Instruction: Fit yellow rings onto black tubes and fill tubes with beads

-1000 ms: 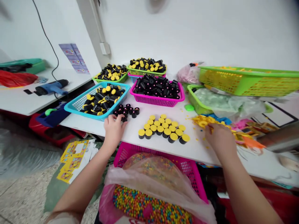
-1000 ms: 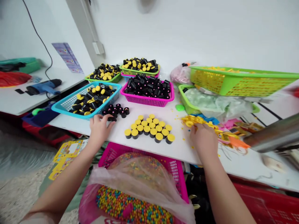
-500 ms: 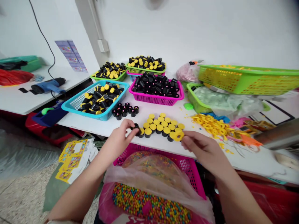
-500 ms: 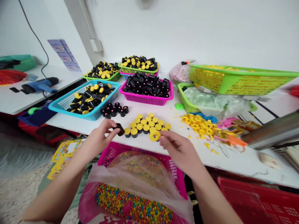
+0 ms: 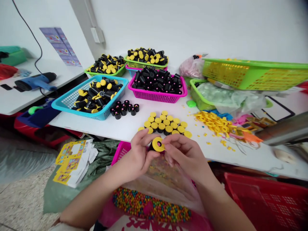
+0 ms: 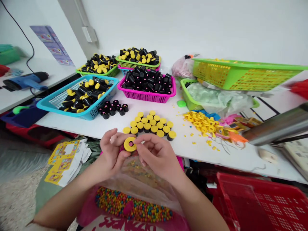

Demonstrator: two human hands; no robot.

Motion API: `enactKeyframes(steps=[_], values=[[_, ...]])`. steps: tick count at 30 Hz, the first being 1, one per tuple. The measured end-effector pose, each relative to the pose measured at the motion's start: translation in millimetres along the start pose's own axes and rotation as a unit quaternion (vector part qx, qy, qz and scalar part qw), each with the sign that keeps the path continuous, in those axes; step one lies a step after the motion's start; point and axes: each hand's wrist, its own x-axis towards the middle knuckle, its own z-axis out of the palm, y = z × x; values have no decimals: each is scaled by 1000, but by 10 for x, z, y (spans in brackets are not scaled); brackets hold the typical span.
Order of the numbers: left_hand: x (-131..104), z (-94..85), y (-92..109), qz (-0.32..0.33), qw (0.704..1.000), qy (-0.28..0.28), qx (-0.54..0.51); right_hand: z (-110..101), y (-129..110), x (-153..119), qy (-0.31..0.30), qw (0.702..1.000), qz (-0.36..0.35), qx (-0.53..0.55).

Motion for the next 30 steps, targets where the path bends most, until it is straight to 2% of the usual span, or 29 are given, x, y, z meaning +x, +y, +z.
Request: enactKeyframes(steps=[3, 5, 7, 9, 11, 13, 14, 15, 17, 20, 22, 24, 28, 30], values=[[-25, 29, -55, 34, 999, 8, 37, 51, 31, -25, 5, 999, 13, -32], [-60, 66, -84, 35, 999, 22, -10, 90, 45, -43, 3, 998, 9, -65], [-104, 113, -99, 8, 998, 35, -54, 115, 53, -60, 5, 993, -16, -118], [-142, 158, -91, -50, 994, 46, -88, 112, 59, -64, 16, 976, -97, -196], [-162, 188, -61, -117, 979, 63, -158, 78, 71, -47, 17, 929, -230, -288], [-170, 201, -25, -166, 946, 86, -263, 27, 99, -10, -28, 865, -349, -361], [-173, 203, -10, -191, 924, 96, -317, 3, 120, 11, -60, 835, -387, -385], [-175, 204, 1, -220, 898, 101, -367, -18, 146, 31, -85, 814, -411, -402], [-180, 208, 18, -277, 841, 98, -455, -41, 206, 64, -94, 792, -433, -421], [-171, 232, 57, -346, 757, 71, -550, -32, 308, 85, -37, 789, -459, -406], [-146, 254, 110, -372, 718, 62, -585, -11, 379, 69, -16, 792, -484, -372], [-108, 273, 173, -383, 690, 58, -612, 15, 447, 29, -6, 790, -505, -347], [-43, 286, 247, -393, 640, 63, -657, 53, 495, -59, 2, 796, -492, -351], [-41, 279, 238, -390, 637, 64, -662, 46, 434, -61, 6, 807, -478, -347]])
